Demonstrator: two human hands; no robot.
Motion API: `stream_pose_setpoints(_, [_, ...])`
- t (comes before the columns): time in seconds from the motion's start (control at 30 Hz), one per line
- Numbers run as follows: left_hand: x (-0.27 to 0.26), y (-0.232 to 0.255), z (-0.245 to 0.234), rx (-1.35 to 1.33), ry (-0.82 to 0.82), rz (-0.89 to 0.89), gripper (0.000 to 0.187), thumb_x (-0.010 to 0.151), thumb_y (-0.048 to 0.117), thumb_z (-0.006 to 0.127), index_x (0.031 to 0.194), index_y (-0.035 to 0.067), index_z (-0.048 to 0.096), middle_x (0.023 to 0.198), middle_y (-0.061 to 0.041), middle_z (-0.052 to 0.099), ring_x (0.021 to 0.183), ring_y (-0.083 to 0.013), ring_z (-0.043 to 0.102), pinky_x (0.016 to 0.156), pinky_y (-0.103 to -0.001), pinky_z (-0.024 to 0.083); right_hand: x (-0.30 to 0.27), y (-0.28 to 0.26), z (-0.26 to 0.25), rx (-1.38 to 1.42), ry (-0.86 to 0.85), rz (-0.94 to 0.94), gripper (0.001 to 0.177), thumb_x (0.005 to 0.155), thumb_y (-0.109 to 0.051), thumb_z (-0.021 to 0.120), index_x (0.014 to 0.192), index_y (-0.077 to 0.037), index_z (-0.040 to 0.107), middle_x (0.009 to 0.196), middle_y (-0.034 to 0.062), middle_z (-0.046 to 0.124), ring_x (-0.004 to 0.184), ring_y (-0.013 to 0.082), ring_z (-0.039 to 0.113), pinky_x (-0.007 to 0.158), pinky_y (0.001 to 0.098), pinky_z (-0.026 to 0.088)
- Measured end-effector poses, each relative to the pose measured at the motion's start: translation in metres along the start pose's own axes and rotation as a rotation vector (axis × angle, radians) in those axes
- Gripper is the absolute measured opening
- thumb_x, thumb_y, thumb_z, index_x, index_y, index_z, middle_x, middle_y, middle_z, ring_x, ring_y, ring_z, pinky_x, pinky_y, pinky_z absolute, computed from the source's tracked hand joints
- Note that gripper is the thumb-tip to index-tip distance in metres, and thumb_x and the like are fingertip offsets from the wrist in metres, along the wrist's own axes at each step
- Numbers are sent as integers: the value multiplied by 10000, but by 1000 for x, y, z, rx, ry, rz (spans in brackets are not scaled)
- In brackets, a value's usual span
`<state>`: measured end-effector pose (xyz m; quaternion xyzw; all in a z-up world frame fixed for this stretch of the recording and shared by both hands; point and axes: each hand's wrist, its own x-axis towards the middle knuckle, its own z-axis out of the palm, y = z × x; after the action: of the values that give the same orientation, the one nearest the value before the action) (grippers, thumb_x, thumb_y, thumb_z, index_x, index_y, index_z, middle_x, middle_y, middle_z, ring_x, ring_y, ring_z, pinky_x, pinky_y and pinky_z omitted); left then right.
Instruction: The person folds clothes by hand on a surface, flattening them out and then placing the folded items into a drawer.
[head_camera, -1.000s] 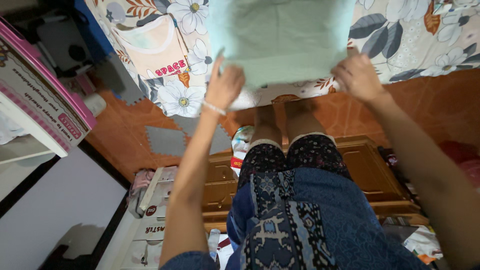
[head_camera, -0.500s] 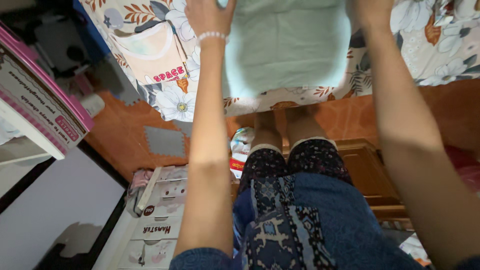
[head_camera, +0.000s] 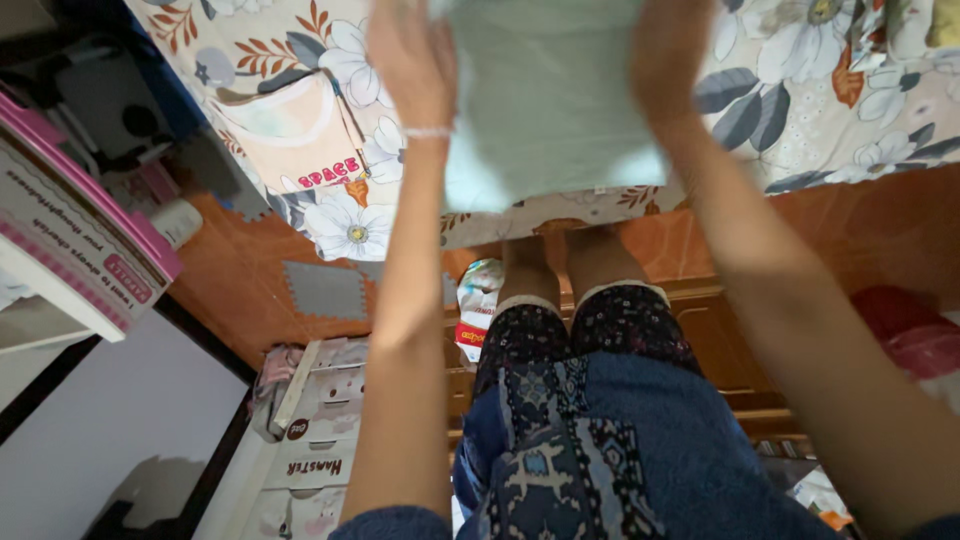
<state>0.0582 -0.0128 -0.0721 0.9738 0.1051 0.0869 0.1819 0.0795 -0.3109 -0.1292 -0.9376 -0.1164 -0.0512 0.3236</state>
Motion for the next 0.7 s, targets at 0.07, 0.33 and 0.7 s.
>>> stream_pose_setpoints(0.07, [-15, 14, 5, -49, -173, 279, 375, 899, 97, 569, 1259, 56, 473, 1407, -164, 389, 1335, -338, 343, 1134, -482, 291, -11, -52, -7, 55, -173, -269, 439, 958, 24, 477, 1393, 69, 430, 1405, 244, 437, 1328, 385, 411, 1083, 478, 325])
stream_pose_setpoints(0.33, [-19, 27, -13, 78, -491, 257, 638, 911, 333, 574, 1454, 110, 323, 1524, -98, 237, 1418, -272, 173, 1152, -507, 119, 21, -72, -12, -110, -314, 1, 522, 958, -209, 554, 1416, 2, 420, 1445, 216, 378, 1355, 382, 280, 1100, 573, 115])
stream_pose_setpoints(0.7, [-86, 2, -36, 255, -454, 511, 574, 920, 344, 544, 1413, 88, 399, 1511, -112, 269, 1433, -250, 192, 1167, -531, 92, -51, -25, -79, -100, -362, -326, 391, 860, -195, 607, 1187, 19, 579, 1323, 274, 457, 1257, 429, 410, 1080, 599, 190])
